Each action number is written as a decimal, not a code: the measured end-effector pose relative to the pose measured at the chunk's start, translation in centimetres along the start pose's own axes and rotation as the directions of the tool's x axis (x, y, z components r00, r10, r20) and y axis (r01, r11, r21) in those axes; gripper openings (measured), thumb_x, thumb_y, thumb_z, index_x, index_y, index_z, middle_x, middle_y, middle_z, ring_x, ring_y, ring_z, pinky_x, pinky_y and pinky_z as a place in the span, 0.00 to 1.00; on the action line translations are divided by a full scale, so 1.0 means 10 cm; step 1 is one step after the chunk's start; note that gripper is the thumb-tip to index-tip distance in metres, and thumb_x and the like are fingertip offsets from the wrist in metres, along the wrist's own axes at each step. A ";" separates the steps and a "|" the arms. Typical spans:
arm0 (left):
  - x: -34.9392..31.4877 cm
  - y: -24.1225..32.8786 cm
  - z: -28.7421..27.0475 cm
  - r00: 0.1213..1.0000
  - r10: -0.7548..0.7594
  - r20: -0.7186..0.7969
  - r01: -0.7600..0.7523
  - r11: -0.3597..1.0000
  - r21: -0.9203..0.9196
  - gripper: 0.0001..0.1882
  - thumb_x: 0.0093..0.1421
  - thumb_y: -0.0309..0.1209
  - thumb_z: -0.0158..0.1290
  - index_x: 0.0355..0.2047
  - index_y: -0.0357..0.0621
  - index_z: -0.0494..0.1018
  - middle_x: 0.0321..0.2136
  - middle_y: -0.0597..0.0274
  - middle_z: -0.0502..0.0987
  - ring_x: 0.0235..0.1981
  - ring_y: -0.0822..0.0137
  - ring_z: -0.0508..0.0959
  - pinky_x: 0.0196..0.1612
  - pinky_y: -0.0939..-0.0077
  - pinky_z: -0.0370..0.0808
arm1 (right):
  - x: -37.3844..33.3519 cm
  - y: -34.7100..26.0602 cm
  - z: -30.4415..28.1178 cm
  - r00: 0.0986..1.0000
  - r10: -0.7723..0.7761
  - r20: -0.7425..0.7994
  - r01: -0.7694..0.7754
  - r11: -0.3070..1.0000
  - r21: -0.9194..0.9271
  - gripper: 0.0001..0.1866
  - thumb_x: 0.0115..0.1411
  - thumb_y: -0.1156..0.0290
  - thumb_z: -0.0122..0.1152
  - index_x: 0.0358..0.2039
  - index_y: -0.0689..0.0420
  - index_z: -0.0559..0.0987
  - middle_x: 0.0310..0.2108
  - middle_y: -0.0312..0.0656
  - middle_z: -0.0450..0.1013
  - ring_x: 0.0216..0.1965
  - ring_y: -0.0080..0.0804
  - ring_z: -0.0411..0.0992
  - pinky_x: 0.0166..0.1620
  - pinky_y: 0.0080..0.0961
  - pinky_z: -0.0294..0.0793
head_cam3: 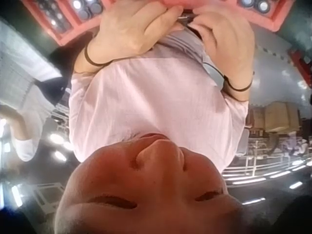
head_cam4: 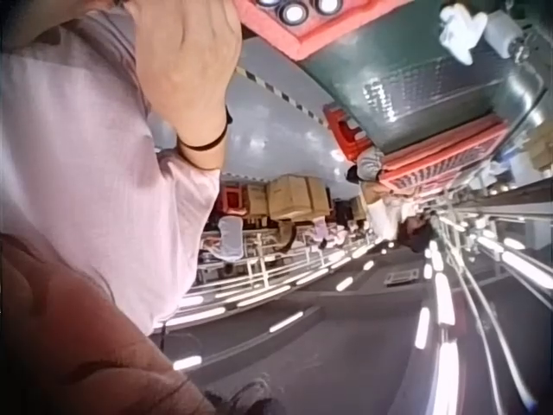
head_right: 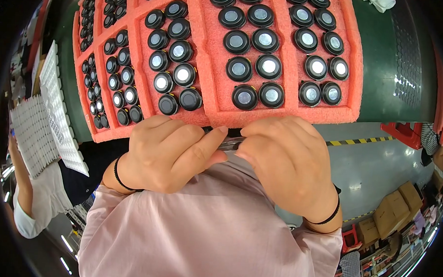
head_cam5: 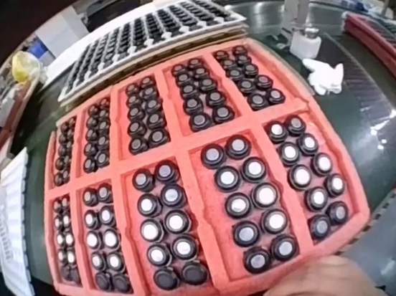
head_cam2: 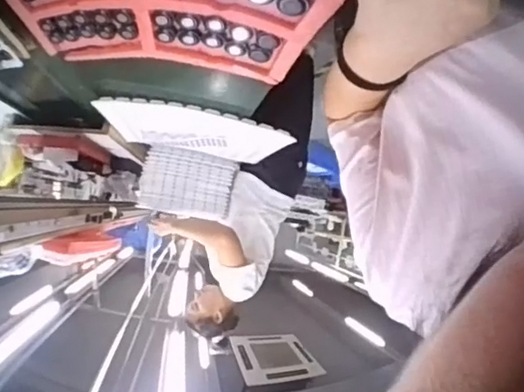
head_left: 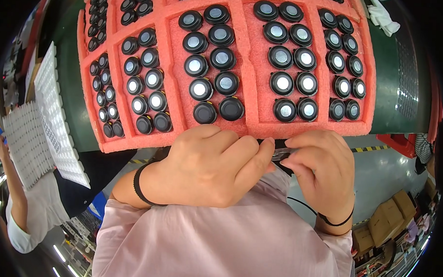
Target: The person peels small black stickers from a plastic sheet and presses them onto the centers of round black components arranged in a foam tray. Each sticker is applied individually to a component before another is removed from the sheet.
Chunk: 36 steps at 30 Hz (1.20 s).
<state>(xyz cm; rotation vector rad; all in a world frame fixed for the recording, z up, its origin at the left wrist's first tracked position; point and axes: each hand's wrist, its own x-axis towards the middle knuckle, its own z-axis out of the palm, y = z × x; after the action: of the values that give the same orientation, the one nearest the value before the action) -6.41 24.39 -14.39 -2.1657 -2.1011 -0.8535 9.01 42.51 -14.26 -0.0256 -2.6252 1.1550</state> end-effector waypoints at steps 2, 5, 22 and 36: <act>0.01 0.01 -0.02 1.000 0.005 0.015 -0.005 1.000 0.022 0.20 0.53 0.35 0.68 0.42 0.34 0.81 0.21 0.70 0.69 0.17 0.73 0.70 0.19 0.77 0.62 | 0.00 0.01 0.01 1.000 0.021 -0.016 -0.021 1.000 0.019 0.15 0.48 0.79 0.73 0.35 0.57 0.76 0.35 0.42 0.79 0.33 0.44 0.77 0.36 0.37 0.73; 0.02 0.02 -0.04 0.999 0.015 0.044 -0.018 0.998 0.064 0.20 0.52 0.35 0.68 0.42 0.35 0.81 0.21 0.70 0.69 0.17 0.73 0.70 0.19 0.77 0.62 | 0.01 0.03 0.00 1.000 0.002 0.013 -0.002 1.000 -0.004 0.16 0.49 0.78 0.73 0.37 0.57 0.76 0.36 0.42 0.79 0.33 0.43 0.77 0.36 0.37 0.73; 0.00 0.00 -0.06 0.989 -0.101 0.106 0.103 0.995 -0.015 0.19 0.55 0.39 0.65 0.41 0.39 0.80 0.27 0.65 0.74 0.25 0.66 0.75 0.27 0.71 0.69 | 0.11 0.13 -0.15 0.995 -0.099 0.019 0.096 0.988 0.118 0.10 0.46 0.76 0.70 0.30 0.58 0.79 0.39 0.40 0.75 0.38 0.43 0.75 0.40 0.34 0.73; -0.02 0.04 0.14 0.988 -0.016 0.156 0.020 0.999 -0.027 0.14 0.59 0.43 0.60 0.32 0.45 0.76 0.52 0.55 0.80 0.58 0.50 0.77 0.63 0.41 0.69 | 0.39 0.22 -0.06 0.967 0.247 0.060 -0.246 0.969 -0.025 0.06 0.58 0.82 0.64 0.33 0.62 0.75 0.32 0.39 0.67 0.32 0.30 0.66 0.34 0.24 0.64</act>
<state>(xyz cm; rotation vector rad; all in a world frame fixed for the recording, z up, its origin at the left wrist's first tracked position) -5.53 24.67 -15.52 -2.3026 -2.1932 -0.7422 5.25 44.92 -14.56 -0.3335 -2.7467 1.2278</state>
